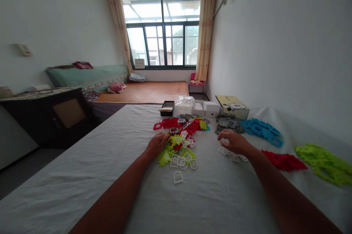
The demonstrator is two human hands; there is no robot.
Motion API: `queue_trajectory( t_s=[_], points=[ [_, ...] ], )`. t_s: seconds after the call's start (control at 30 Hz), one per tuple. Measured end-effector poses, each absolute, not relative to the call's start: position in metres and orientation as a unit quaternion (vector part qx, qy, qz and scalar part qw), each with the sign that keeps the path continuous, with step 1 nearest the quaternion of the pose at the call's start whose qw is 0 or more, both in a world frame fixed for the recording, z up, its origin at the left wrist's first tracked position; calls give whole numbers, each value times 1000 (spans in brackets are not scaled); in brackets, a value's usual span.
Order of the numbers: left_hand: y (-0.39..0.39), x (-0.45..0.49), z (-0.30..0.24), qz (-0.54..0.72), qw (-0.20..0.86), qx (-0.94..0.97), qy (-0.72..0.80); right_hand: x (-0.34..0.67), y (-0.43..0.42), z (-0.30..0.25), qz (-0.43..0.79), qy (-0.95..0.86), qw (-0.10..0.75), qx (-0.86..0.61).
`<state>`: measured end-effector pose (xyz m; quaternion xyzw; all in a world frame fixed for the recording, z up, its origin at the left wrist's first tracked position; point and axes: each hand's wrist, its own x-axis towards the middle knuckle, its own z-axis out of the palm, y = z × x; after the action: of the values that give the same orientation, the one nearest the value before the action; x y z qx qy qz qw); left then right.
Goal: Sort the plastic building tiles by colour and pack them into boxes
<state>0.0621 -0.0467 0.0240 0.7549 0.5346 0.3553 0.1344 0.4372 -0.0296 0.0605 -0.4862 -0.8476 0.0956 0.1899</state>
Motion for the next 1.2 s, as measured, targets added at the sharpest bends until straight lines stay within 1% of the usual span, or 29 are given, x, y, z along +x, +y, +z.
queue_trajectory(
  t_s=[0.07, 0.17, 0.23, 0.3, 0.53, 0.6, 0.67, 0.77, 0.87, 1.0, 1.13, 1.2],
  points=[
    [-47, 63, 25, 355, 134, 755, 535, 415, -43, 60, 148, -862, 222, -431],
    [-48, 63, 26, 352, 134, 756, 535, 373, -67, 58, 258, -887, 203, -325],
    [-48, 63, 26, 349, 132, 758, 535, 352, -81, 55, 266, -900, 188, -289],
    [-47, 62, 26, 346, 129, 761, 534, 341, -89, 52, 261, -902, 190, -287],
    [-46, 61, 24, 354, 124, 759, 532, 344, -86, 55, 297, -889, 202, -283],
    [-46, 61, 25, 351, 123, 760, 533, 356, -76, 59, 284, -884, 214, -303],
    [-47, 62, 27, 347, 126, 760, 534, 377, -63, 62, 236, -876, 220, -357],
    [-47, 62, 27, 345, 128, 762, 534, 413, -40, 64, 165, -864, 183, -438],
    [-46, 61, 25, 346, 129, 763, 531, 439, -25, 60, 128, -849, 159, -487],
    [-44, 60, 23, 345, 136, 761, 532, 447, -19, 51, 99, -850, 167, -490],
    [-45, 60, 23, 347, 134, 762, 530, 436, -23, 48, 116, -857, 124, -487],
    [-46, 61, 23, 348, 131, 763, 528, 420, -31, 50, 106, -861, 153, -474]
  ],
)
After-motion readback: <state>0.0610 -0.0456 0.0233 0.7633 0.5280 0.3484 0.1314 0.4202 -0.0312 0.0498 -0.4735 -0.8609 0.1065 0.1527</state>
